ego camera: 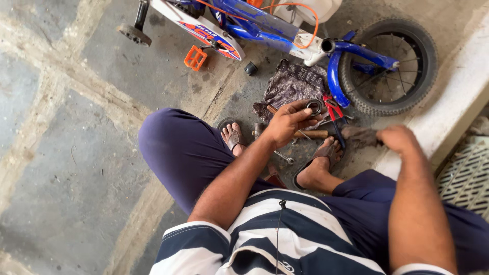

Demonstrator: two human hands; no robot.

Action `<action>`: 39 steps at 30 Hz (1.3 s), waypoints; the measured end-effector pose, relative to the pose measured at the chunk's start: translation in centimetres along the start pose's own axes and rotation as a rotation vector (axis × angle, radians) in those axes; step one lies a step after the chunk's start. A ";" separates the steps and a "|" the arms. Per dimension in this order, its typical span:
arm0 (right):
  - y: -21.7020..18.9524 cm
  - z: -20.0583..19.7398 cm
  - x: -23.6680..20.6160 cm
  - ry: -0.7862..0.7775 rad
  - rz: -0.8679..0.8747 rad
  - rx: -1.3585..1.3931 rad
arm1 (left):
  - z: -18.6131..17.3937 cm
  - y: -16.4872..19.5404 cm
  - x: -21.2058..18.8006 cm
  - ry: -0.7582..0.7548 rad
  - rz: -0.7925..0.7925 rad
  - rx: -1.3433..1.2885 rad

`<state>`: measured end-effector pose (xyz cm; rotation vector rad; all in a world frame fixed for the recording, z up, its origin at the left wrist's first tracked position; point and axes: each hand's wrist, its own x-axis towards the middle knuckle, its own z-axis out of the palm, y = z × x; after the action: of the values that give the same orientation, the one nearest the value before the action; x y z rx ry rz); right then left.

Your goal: The person sits on the floor and works on a bicycle's front hub assembly. They use pliers to remove parts, then use a screwdriver to clean the bearing. They apply grease to the bearing using a small brush and reassemble the components.

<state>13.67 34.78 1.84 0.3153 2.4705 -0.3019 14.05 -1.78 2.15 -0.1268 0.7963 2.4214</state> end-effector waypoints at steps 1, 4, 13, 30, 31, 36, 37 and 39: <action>0.1 -0.5 -1.2 0.036 -0.002 0.169 | 0.0 0.1 0.0 0.013 -0.013 0.004; -0.2 -1.8 -5.5 0.121 -0.020 0.379 | -0.5 -0.1 -0.2 0.037 -0.037 0.052; -12.4 4.2 -12.3 0.344 -0.510 0.544 | -2.3 -2.1 -3.0 -0.110 0.579 1.970; -19.7 9.1 1.7 -0.220 -0.516 0.541 | -0.8 0.2 -5.4 0.388 0.262 1.529; -19.8 9.2 1.9 -0.142 -0.502 0.529 | -0.8 0.3 -5.1 0.359 0.243 1.545; -20.7 10.1 2.3 -0.027 -0.467 0.463 | -1.0 1.0 -4.5 0.267 0.123 1.638; -21.0 10.1 2.2 -0.013 -0.470 0.443 | -1.0 1.1 -4.7 0.257 0.130 1.652; -21.4 9.9 1.8 0.013 -0.481 0.411 | -1.0 1.3 -5.1 0.239 0.148 1.682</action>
<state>11.46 11.96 -4.03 -0.1210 2.4560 -1.0149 17.46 -5.75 3.35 0.3129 2.6202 1.1280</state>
